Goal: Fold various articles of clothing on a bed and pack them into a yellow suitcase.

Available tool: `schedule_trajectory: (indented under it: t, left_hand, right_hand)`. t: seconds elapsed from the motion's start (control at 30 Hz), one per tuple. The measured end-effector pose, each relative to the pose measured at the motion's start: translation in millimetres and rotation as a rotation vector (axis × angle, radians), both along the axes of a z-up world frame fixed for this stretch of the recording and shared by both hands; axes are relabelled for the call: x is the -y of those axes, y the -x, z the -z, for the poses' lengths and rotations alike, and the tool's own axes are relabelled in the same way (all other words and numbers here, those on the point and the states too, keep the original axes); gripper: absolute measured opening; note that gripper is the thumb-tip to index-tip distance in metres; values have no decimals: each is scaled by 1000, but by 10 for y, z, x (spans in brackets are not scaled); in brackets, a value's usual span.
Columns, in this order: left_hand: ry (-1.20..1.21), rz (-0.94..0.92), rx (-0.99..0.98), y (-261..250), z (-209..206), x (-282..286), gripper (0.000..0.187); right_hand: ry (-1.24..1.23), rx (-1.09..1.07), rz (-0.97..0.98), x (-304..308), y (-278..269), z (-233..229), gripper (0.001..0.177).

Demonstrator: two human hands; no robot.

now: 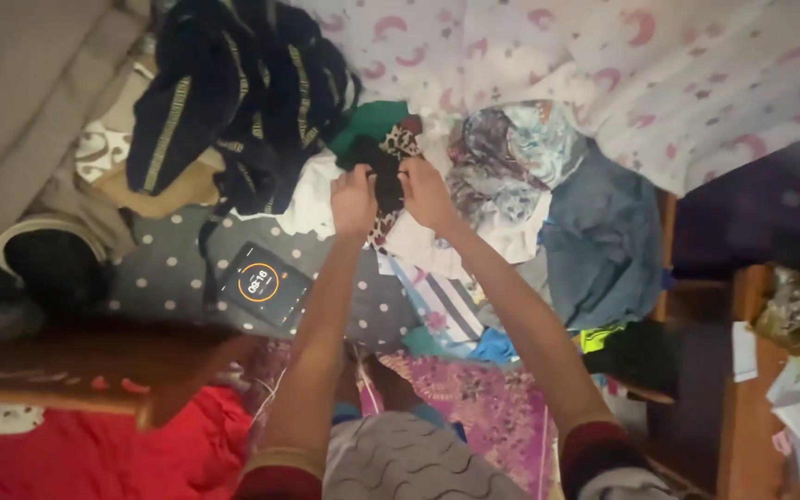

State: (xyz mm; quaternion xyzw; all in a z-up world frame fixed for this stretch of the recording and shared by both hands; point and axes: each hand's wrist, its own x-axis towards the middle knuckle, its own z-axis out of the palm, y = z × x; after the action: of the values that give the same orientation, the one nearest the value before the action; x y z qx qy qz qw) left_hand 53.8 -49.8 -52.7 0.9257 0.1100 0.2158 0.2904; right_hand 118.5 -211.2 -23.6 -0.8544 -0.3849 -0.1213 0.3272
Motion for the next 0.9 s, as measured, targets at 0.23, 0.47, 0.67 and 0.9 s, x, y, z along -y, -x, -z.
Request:
schedule_trajectory:
  t: [0.23,0.47,0.67,0.9]
  left_hand:
    - [-58,-33,45,482,-470,-1,17]
    - [-157,-62,53,812,-1105,-306,25]
    - [-208,-225,230,1608,-1429,-593,27]
    - [-301,-446,89,2859,-1737,-1411,35]
  right_hand:
    - [-19,-303,-47,127,304,-321,16]
    - [-78,-200,-97,-56,481,-926,18]
    - [-32,-301,-241,-573,1099,-1782,25]
    - [12,-304,-539,-1616,1845,-2000,26]
